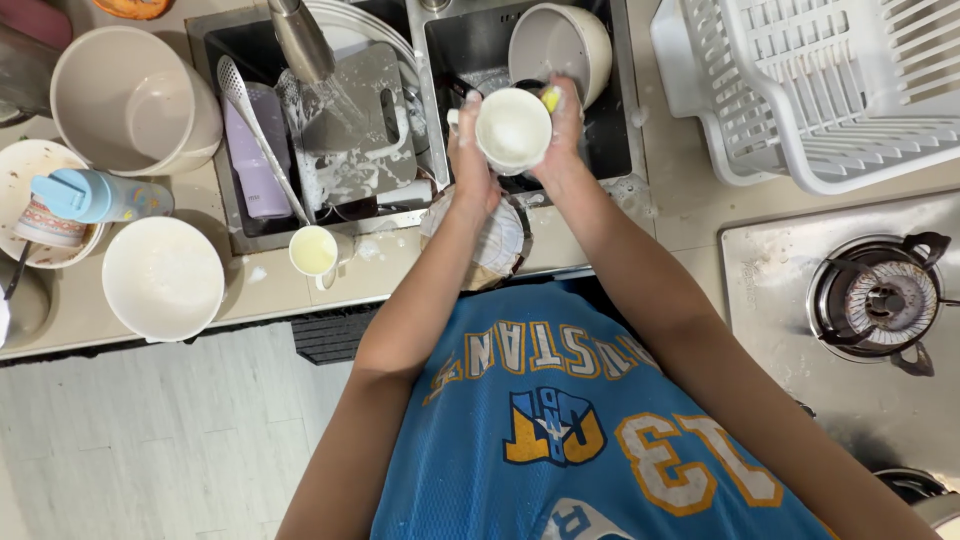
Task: The person washes dishes by hand at a double kitchen sink. They rinse a bowl under the tap, scrub bowls, plates, a mug, a cup and a pot lid with a yellow sponge, rinse each item, and set cleaned dishes on the counter beside the sink.
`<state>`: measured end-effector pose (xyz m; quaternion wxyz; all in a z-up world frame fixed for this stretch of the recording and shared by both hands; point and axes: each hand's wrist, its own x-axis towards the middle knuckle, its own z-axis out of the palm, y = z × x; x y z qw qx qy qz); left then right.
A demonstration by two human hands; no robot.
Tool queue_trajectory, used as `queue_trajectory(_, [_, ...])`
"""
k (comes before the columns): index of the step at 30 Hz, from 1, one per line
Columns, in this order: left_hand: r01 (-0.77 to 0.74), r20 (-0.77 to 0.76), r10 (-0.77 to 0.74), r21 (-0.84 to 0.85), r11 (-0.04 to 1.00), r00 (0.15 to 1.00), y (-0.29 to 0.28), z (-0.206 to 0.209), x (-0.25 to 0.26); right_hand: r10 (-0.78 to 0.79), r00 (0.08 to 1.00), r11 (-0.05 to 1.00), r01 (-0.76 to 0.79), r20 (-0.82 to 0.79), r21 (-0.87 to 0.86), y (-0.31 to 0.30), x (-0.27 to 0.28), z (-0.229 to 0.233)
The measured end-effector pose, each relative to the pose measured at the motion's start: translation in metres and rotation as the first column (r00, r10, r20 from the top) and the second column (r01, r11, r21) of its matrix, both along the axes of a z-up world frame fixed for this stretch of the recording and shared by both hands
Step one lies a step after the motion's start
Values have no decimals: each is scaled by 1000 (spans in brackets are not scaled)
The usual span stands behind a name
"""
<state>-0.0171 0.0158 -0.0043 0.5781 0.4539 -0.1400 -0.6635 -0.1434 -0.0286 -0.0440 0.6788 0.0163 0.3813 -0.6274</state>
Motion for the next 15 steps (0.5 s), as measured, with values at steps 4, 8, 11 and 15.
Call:
queue_trajectory(4, [286,-188,-274,39,957,943,-15,-7,21,112,912,973,-182,-395,-144,1,1,32])
queue_trajectory(8, [416,-220,-384,117,902,896,-23,-13,35,-49,584,724,-538,-811,-431,12,-7,70])
queue_trajectory(11, [498,-264,-445,184,848,856,-24,-14,51,-120,8,542,-838,-993,-72,23,-8,83])
queue_trajectory(15, [570,-261,-526,132,811,810,-23,-12,59,228,-370,341,-836,-900,430,23,-11,75])
